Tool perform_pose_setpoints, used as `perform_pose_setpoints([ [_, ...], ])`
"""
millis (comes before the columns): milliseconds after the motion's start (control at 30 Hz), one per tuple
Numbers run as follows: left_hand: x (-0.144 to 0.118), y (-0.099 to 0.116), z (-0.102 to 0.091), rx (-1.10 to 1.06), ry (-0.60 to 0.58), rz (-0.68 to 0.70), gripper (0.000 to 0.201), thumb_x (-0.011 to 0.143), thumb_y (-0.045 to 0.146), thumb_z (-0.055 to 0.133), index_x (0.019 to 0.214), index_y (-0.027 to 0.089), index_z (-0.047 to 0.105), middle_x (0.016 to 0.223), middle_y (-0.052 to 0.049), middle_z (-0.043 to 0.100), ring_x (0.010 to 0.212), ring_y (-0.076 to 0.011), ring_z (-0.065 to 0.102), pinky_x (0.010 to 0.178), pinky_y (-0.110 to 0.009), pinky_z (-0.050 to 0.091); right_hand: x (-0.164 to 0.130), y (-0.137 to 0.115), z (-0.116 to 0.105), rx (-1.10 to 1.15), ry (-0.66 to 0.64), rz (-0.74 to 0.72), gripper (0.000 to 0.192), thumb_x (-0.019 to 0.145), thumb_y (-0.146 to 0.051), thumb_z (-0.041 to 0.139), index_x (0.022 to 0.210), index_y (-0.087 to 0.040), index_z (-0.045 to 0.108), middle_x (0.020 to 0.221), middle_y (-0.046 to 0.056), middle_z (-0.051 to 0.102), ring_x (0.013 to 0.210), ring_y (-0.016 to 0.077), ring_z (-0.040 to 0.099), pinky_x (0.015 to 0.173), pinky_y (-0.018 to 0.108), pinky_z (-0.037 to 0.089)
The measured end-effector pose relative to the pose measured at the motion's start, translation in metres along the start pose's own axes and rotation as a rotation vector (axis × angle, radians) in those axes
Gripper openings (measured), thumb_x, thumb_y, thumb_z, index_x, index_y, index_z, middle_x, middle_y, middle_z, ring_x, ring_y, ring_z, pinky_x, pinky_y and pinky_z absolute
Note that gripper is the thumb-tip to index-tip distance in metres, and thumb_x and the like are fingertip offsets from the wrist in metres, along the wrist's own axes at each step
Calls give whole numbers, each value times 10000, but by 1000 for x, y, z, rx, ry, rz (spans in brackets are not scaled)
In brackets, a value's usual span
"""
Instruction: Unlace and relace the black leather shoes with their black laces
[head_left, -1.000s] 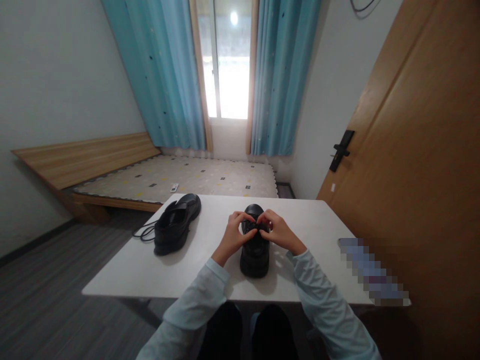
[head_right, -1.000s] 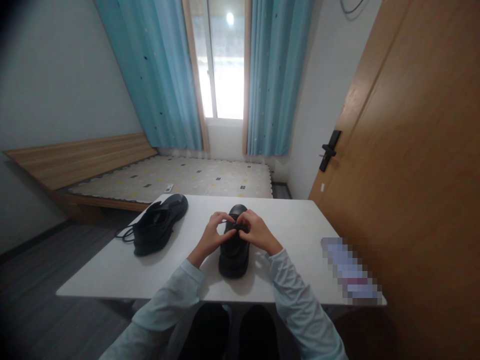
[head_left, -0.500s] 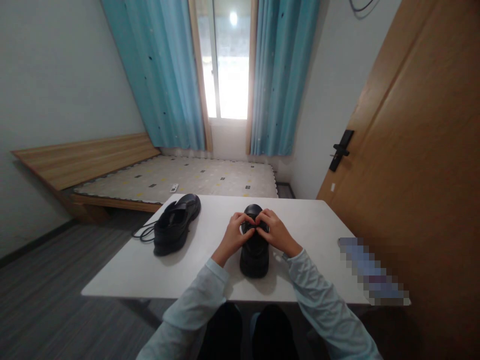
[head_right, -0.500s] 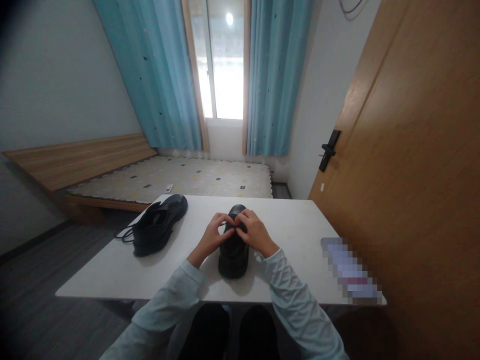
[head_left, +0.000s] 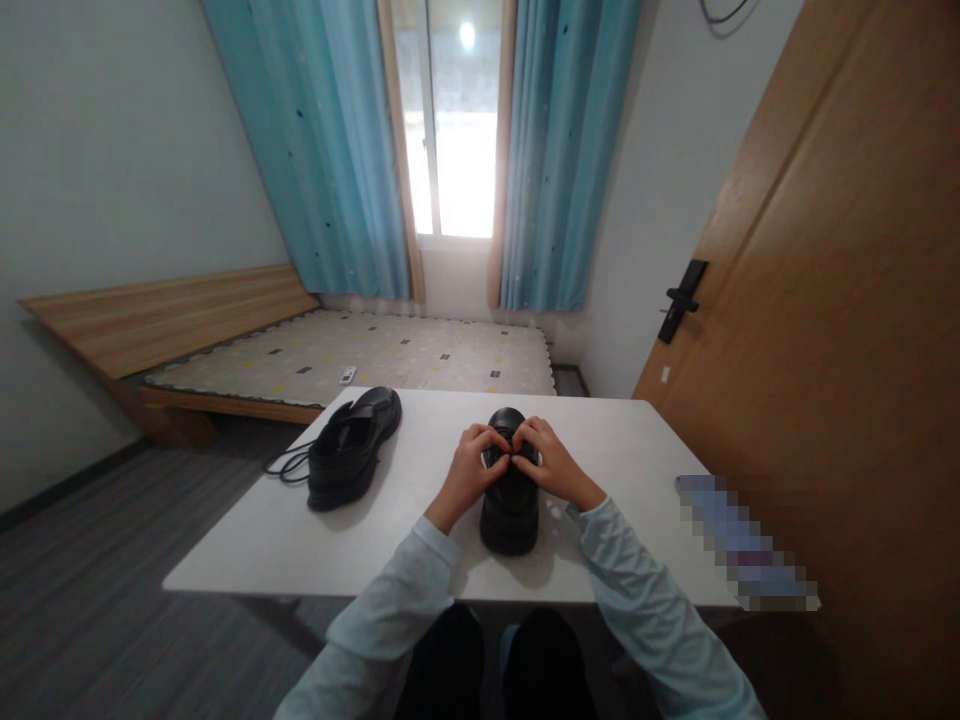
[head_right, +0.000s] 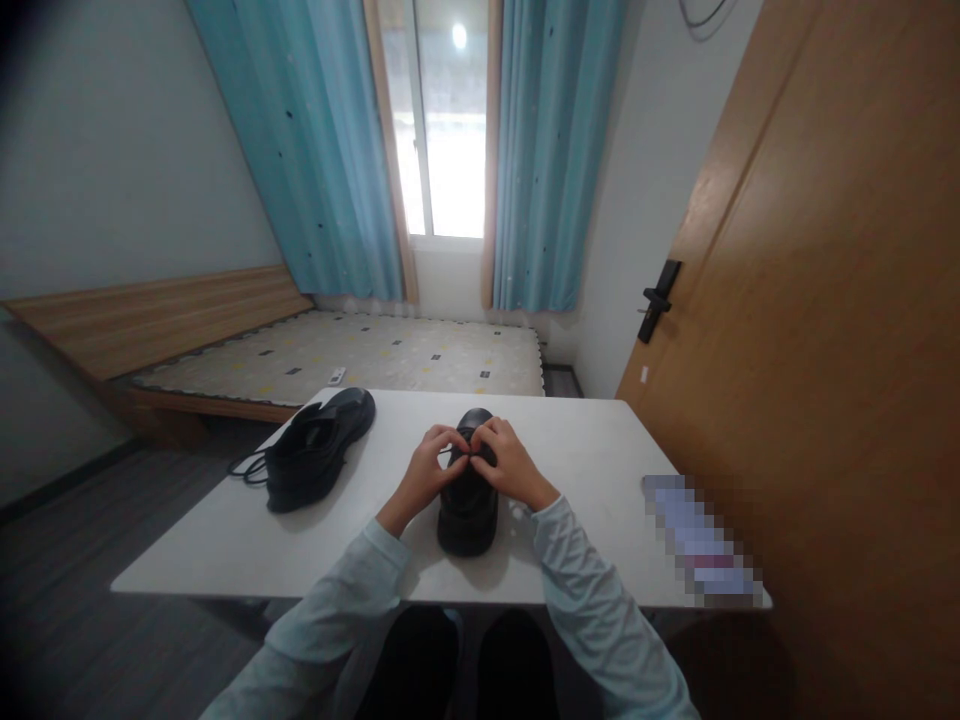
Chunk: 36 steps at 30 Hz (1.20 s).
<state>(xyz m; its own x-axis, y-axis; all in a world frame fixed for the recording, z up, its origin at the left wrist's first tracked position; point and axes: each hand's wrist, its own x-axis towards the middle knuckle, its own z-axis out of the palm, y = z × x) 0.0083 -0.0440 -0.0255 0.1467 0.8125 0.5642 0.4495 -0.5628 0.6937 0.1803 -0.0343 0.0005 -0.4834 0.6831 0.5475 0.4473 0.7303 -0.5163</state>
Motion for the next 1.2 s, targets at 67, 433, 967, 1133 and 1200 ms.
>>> perform_pose_setpoints([
  [67,0,-1,0,2,-12,-20,115,711,121,606,797,196,594,910,-31,537,950,-195,522,880,-367,439,1,1,-1,31,-4,15,90,760,-156,572,792,-207,506,885,39,489,909,215,457,827,365,397],
  [433,0,-2,0,25,-43,-34,103,711,128,576,789,194,560,885,-32,519,932,-206,493,864,-375,428,3,9,1,231,82,173,64,704,-164,541,748,-190,503,768,-7,509,750,151,490,679,281,396],
  [967,0,6,-2,24,-126,-3,156,671,84,502,751,205,561,921,-43,509,991,-230,465,945,-403,368,5,1,-20,859,346,302,192,779,-376,520,757,-240,386,515,-58,492,553,159,556,685,358,501],
  [1133,-1,5,-2,27,-140,15,150,697,85,473,715,201,568,930,-50,481,998,-227,454,933,-388,377,1,3,-32,908,244,386,430,816,-636,336,728,-237,469,372,-73,394,330,127,406,522,336,487],
  [1200,-2,5,-3,24,-139,29,117,738,121,482,719,199,567,918,-50,477,982,-222,457,917,-379,386,0,6,-32,928,195,391,494,814,-671,302,728,-229,507,373,-61,424,314,123,404,499,333,479],
])
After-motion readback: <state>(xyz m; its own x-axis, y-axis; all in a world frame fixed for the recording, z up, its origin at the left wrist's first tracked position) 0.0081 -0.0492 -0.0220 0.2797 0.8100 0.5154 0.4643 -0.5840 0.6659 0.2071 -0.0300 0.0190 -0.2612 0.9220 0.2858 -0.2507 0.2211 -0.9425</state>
